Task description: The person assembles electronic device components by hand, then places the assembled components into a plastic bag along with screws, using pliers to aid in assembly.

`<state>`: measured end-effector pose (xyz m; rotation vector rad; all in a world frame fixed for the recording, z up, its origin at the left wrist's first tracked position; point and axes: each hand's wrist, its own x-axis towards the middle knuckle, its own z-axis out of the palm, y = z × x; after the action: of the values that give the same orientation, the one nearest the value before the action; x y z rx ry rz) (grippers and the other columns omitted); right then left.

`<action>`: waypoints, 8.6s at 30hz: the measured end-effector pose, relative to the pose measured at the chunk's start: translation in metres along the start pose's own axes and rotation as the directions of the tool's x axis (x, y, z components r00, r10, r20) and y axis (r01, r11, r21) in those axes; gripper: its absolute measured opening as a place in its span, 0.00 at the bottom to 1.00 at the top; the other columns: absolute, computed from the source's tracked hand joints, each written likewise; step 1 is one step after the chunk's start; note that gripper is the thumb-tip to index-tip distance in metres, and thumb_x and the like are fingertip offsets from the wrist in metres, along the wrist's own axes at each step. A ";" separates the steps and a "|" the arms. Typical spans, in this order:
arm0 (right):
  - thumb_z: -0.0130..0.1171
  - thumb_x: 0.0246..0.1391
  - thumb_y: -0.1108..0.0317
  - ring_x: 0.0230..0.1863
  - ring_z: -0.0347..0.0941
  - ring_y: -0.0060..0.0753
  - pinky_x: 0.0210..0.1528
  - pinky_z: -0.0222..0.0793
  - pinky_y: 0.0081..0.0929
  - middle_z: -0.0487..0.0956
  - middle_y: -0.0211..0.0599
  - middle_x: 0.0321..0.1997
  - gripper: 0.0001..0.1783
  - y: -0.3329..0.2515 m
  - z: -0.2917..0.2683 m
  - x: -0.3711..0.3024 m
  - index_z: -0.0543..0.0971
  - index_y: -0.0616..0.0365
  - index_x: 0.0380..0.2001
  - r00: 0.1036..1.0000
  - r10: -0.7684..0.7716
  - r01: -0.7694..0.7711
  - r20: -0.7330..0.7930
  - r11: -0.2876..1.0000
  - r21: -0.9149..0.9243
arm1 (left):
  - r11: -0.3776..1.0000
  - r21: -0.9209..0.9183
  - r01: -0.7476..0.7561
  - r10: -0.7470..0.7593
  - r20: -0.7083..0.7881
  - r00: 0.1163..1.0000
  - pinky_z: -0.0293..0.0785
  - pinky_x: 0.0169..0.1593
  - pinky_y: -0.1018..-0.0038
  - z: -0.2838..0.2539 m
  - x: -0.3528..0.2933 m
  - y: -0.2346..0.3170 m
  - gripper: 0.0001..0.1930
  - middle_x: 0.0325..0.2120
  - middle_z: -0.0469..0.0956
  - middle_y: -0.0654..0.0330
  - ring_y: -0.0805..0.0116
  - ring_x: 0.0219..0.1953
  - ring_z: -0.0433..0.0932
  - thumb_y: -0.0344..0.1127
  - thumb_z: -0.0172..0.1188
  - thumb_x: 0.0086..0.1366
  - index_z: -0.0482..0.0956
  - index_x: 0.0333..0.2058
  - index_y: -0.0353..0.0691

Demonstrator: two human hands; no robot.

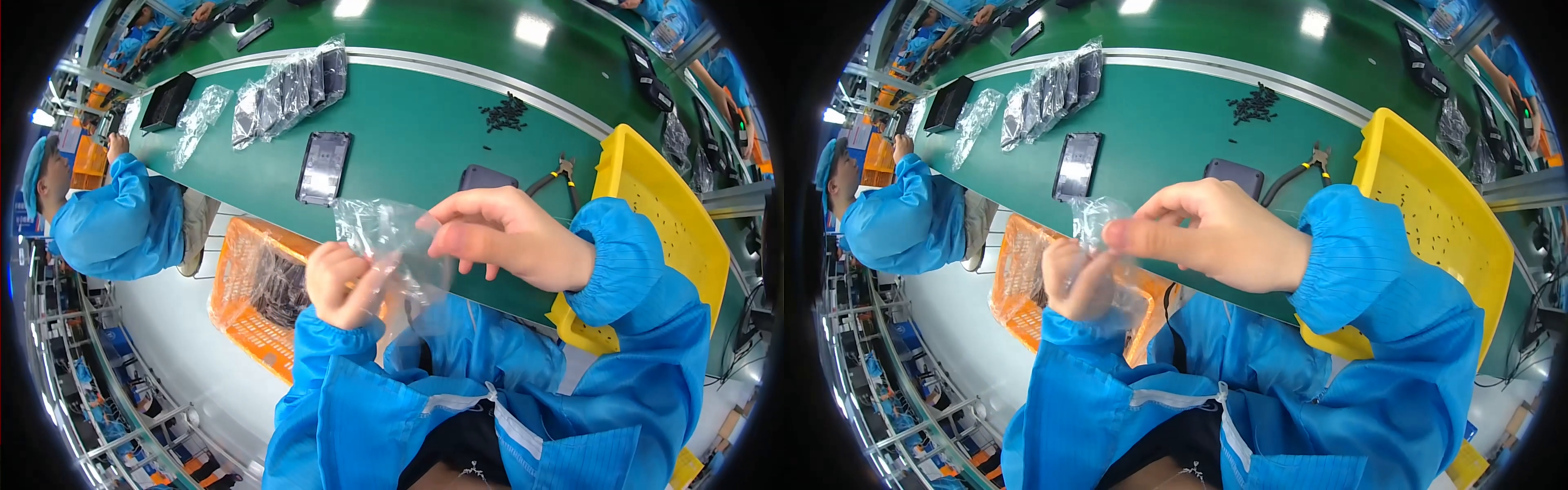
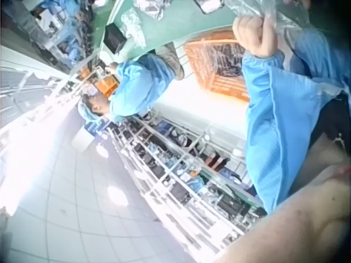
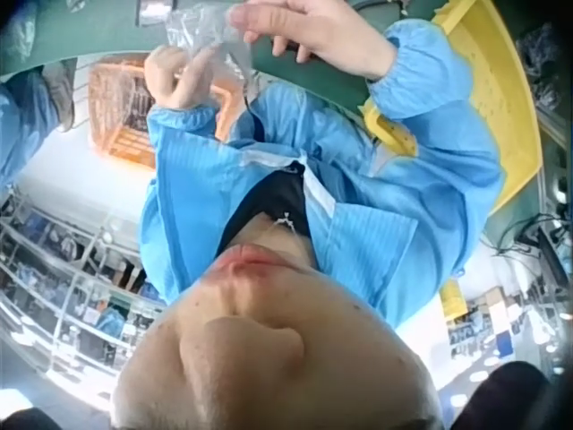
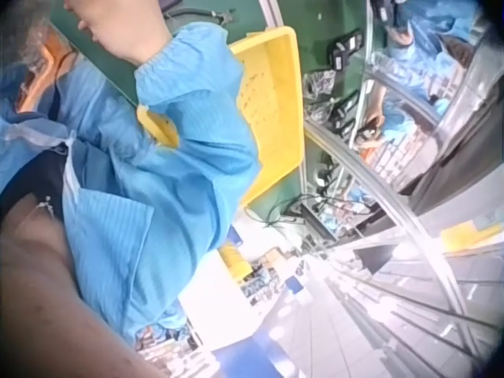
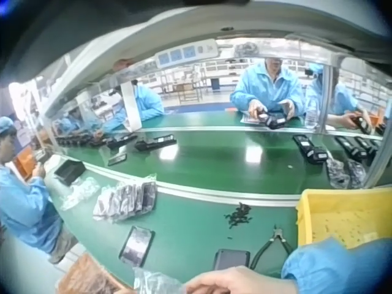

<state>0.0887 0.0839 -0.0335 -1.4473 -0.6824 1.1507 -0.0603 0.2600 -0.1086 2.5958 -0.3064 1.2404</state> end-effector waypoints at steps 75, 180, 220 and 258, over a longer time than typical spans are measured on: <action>0.47 0.48 0.37 0.46 0.72 0.45 0.49 0.67 0.52 0.72 0.49 0.49 0.36 0.035 -0.034 -0.006 0.72 0.56 0.49 0.989 -0.147 0.108 -0.027 0.576 0.810 | 0.134 -0.672 0.728 -0.863 0.282 0.419 0.69 0.28 0.83 0.043 0.007 0.044 0.07 0.21 0.72 0.65 0.81 0.22 0.70 0.33 0.52 0.66 0.71 0.30 0.36; 0.48 0.60 0.56 0.32 0.67 0.16 0.24 0.64 0.15 0.69 0.29 0.38 0.26 0.030 0.006 -0.024 0.61 0.62 0.55 0.941 -0.139 0.216 -0.308 0.948 0.232 | 0.330 -0.828 0.453 -0.759 0.052 0.649 0.69 0.32 0.83 0.056 0.064 0.089 0.06 0.29 0.73 0.62 0.80 0.29 0.72 0.23 0.53 0.62 0.69 0.38 0.33; 0.49 0.51 0.70 0.35 0.78 0.49 0.37 0.75 0.39 0.79 0.50 0.34 0.12 0.060 -0.298 0.096 0.75 0.67 0.36 0.771 -0.349 -0.627 -0.533 -0.268 -0.731 | 0.555 0.421 0.717 -0.809 0.073 0.584 0.67 0.49 0.62 0.047 0.003 -0.082 0.37 0.44 0.72 0.45 0.48 0.47 0.71 0.42 0.68 0.49 0.64 0.54 0.33; 0.40 0.62 0.61 0.23 0.56 0.16 0.29 0.71 0.24 0.58 0.22 0.20 0.11 0.042 -0.055 -0.162 0.68 0.56 0.39 0.550 -0.155 0.347 -0.820 0.936 0.057 | -0.496 -0.540 0.681 -0.095 0.813 0.575 0.75 0.45 0.70 0.081 0.082 0.119 0.31 0.51 0.67 0.41 0.58 0.43 0.77 0.46 0.51 0.59 0.60 0.55 0.29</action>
<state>0.0732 -0.0913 -0.0332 -1.4310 -0.0844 0.2192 0.0147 0.1153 -0.0780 0.9249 -0.0454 -0.2209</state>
